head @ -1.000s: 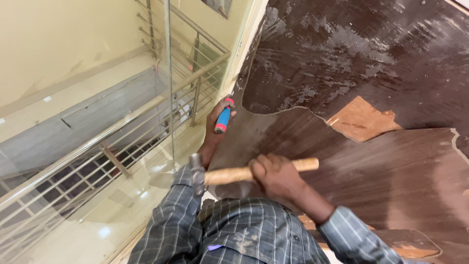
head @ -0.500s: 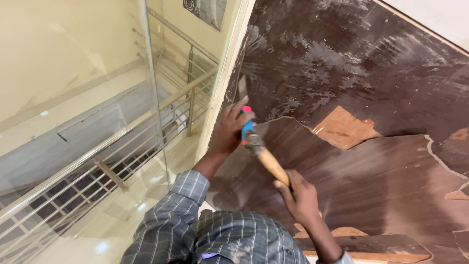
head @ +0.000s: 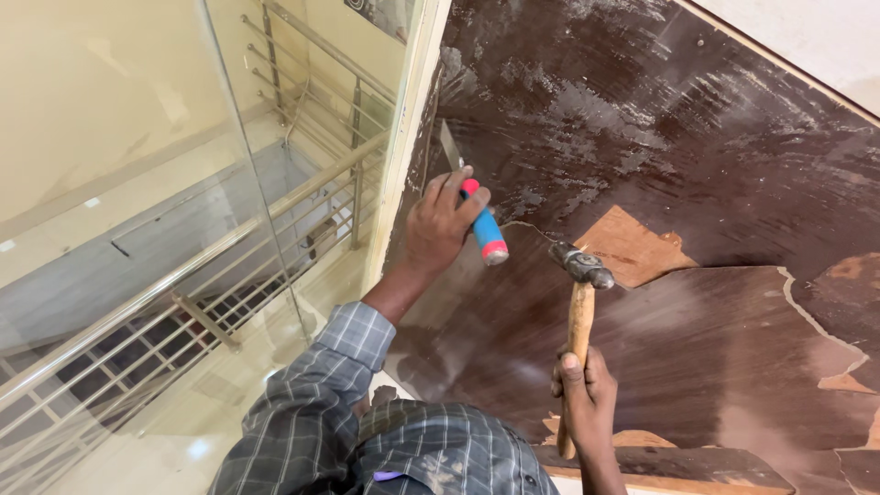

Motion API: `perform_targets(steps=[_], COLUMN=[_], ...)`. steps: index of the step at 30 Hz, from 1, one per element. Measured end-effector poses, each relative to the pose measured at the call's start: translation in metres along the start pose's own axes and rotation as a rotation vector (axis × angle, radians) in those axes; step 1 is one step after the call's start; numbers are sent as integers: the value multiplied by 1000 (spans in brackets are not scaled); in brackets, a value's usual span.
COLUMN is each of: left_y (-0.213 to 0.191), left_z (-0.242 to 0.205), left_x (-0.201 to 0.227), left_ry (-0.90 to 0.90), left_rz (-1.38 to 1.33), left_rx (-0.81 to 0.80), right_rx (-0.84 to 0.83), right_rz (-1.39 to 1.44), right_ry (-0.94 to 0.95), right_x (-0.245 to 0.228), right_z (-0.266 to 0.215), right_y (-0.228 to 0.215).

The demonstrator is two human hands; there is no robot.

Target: The person uses a hammer and a chisel to remove a dark brown veneer layer from a wooden cabinet surface. They repeatedly strike the chisel to pry and peel off sections of the veneer, which fall to the floor.

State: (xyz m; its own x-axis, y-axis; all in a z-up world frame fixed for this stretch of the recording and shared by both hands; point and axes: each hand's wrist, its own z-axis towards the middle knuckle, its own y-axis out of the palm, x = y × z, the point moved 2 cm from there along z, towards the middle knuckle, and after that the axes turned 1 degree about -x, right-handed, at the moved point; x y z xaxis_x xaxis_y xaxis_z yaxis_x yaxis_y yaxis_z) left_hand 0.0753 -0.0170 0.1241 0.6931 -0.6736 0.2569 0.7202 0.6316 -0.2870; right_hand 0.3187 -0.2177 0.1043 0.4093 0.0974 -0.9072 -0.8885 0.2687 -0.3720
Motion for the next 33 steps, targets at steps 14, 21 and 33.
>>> perform_targets(steps=[14, 21, 33], left_y=[9, 18, 27], left_z=[16, 17, 31], left_x=[-17, -27, -21], left_ry=[12, 134, 120], left_rz=[49, 123, 133], left_rx=[-88, -112, -217], right_rx=[-139, -155, 78], right_rz=[111, 183, 255], right_ry=[-80, -133, -189], right_x=[14, 12, 77], right_z=[23, 28, 55], right_y=[18, 25, 68])
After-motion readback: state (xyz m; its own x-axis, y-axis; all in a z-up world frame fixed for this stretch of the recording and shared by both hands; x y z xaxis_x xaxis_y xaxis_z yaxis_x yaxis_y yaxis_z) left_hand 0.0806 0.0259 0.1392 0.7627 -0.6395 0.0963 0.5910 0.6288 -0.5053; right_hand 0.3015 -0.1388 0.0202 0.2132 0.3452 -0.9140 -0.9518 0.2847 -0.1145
